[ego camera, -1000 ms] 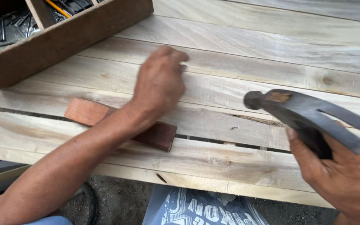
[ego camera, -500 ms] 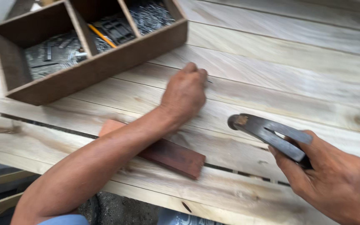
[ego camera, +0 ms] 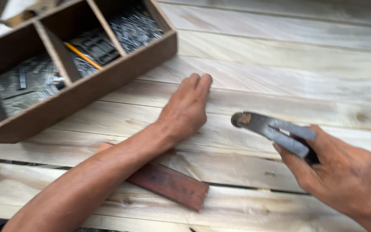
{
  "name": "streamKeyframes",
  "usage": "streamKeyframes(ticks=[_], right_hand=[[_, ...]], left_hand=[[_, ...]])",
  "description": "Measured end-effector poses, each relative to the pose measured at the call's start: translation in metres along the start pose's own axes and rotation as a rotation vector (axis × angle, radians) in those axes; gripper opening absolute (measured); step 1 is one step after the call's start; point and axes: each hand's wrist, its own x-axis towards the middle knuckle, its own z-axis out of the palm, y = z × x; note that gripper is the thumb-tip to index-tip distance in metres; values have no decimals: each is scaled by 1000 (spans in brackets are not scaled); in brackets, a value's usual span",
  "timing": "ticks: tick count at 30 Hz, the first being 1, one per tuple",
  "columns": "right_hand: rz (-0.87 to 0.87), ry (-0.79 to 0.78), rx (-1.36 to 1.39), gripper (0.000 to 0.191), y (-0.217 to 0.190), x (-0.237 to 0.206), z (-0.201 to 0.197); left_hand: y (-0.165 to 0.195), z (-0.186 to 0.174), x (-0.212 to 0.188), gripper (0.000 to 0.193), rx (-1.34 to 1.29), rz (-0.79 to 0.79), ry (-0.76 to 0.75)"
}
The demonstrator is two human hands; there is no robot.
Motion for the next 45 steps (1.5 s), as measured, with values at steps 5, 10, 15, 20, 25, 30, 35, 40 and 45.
streamKeyframes(ticks=[5, 10, 15, 20, 25, 30, 35, 40, 45], right_hand=[[-30, 56, 115, 30, 28, -22, -5], [35, 76, 180, 35, 50, -47, -10], [-12, 133, 217, 35, 66, -64, -8], [-66, 215, 186, 43, 72, -72, -3], [-28, 198, 129, 49, 72, -69, 0], [-38, 204, 142, 45, 71, -65, -2], [-72, 221, 230, 38, 68, -60, -1], [-144, 252, 164, 38, 70, -61, -5], [-105, 194, 36, 43, 70, -60, 0]], left_hand=[[42, 4, -3, 21, -213, 18, -137], [89, 21, 1, 30, -365, -139, -417], [101, 44, 3, 22, -455, -310, -457], [91, 59, -1, 11, -448, 53, -118], [85, 65, -1, 12, -500, -40, -171], [86, 67, -1, 11, -484, 33, -157], [87, 71, -2, 9, -415, 61, -142], [86, 71, -2, 8, -365, 59, -165], [88, 71, -1, 8, -326, 52, -218]])
